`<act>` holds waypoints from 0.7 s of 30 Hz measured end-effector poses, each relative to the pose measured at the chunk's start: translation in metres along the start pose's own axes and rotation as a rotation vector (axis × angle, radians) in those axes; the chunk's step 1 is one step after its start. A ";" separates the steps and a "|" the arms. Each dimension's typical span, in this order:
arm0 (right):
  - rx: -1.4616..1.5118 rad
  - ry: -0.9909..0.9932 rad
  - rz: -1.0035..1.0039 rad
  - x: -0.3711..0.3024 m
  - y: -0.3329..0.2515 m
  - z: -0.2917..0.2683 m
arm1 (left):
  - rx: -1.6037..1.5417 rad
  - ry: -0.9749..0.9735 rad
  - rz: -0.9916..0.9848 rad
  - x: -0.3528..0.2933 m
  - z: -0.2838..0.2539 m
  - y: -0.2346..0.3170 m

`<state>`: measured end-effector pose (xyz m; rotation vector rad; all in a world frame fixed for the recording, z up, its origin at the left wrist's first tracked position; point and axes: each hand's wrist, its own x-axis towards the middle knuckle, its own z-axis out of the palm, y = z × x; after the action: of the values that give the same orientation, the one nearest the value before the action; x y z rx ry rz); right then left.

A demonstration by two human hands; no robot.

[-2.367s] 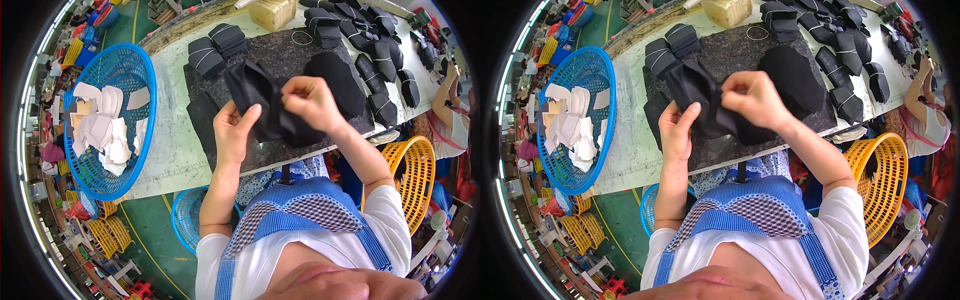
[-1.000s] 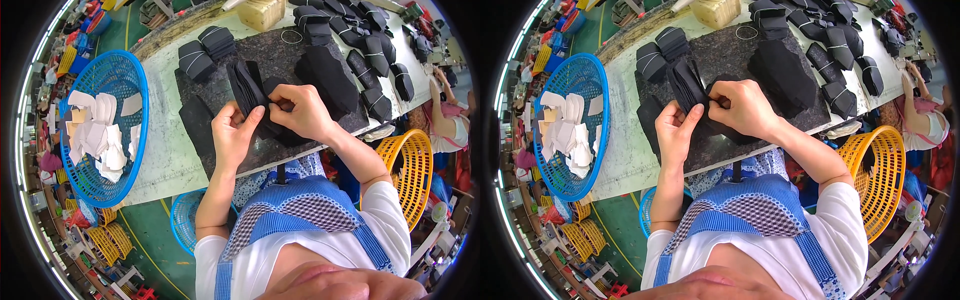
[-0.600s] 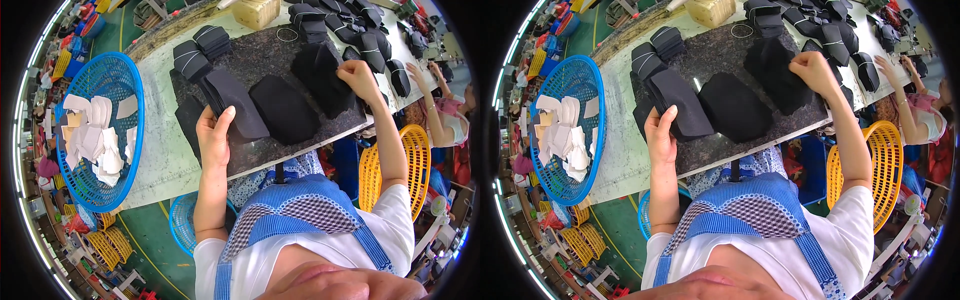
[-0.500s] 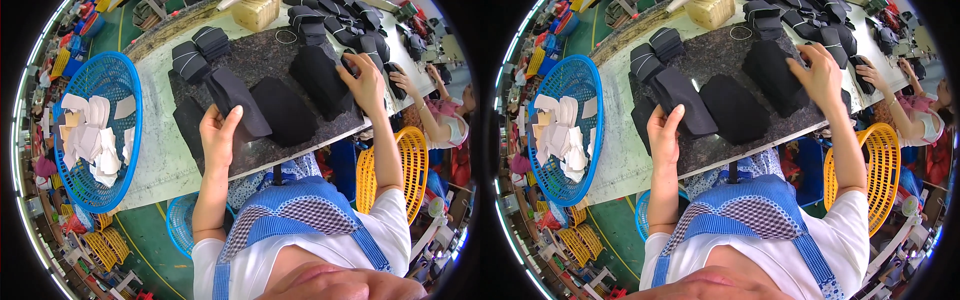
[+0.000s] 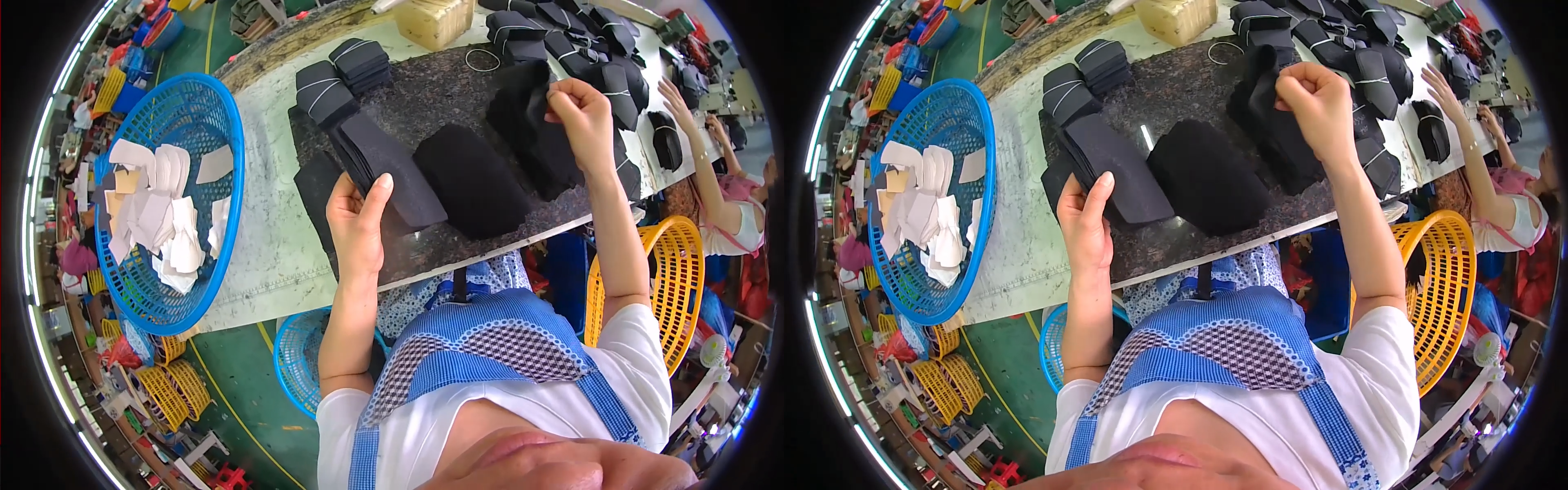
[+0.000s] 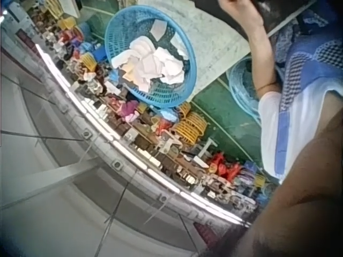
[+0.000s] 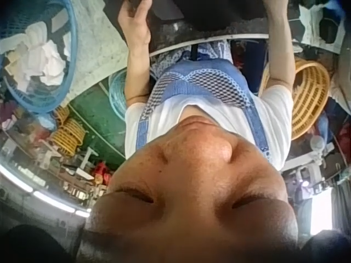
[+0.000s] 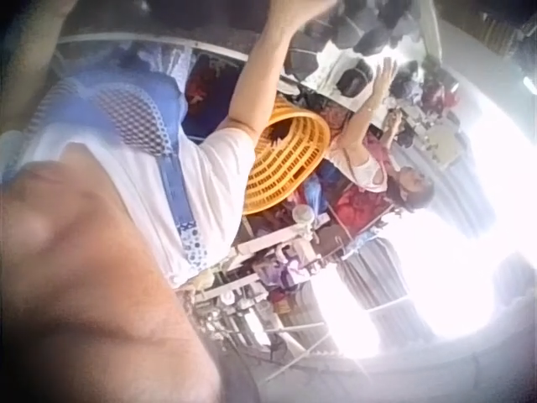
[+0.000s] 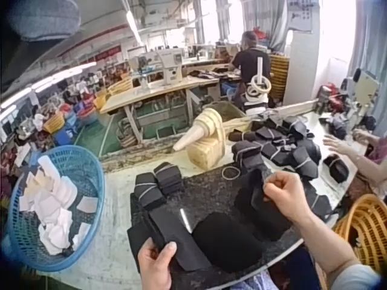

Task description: Inspect and sort black shoe upper components by removing them from bundles and restacking them.

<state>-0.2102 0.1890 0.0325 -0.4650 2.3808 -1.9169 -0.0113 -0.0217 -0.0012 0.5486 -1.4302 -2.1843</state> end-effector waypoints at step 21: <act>0.171 -0.297 0.368 -0.021 0.024 -0.014 | -0.130 -0.077 -0.140 0.001 0.012 0.007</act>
<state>-0.1976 0.2121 0.0098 -0.2551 1.9385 -1.7280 -0.0177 -0.0162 0.0094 0.5381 -1.3119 -2.4121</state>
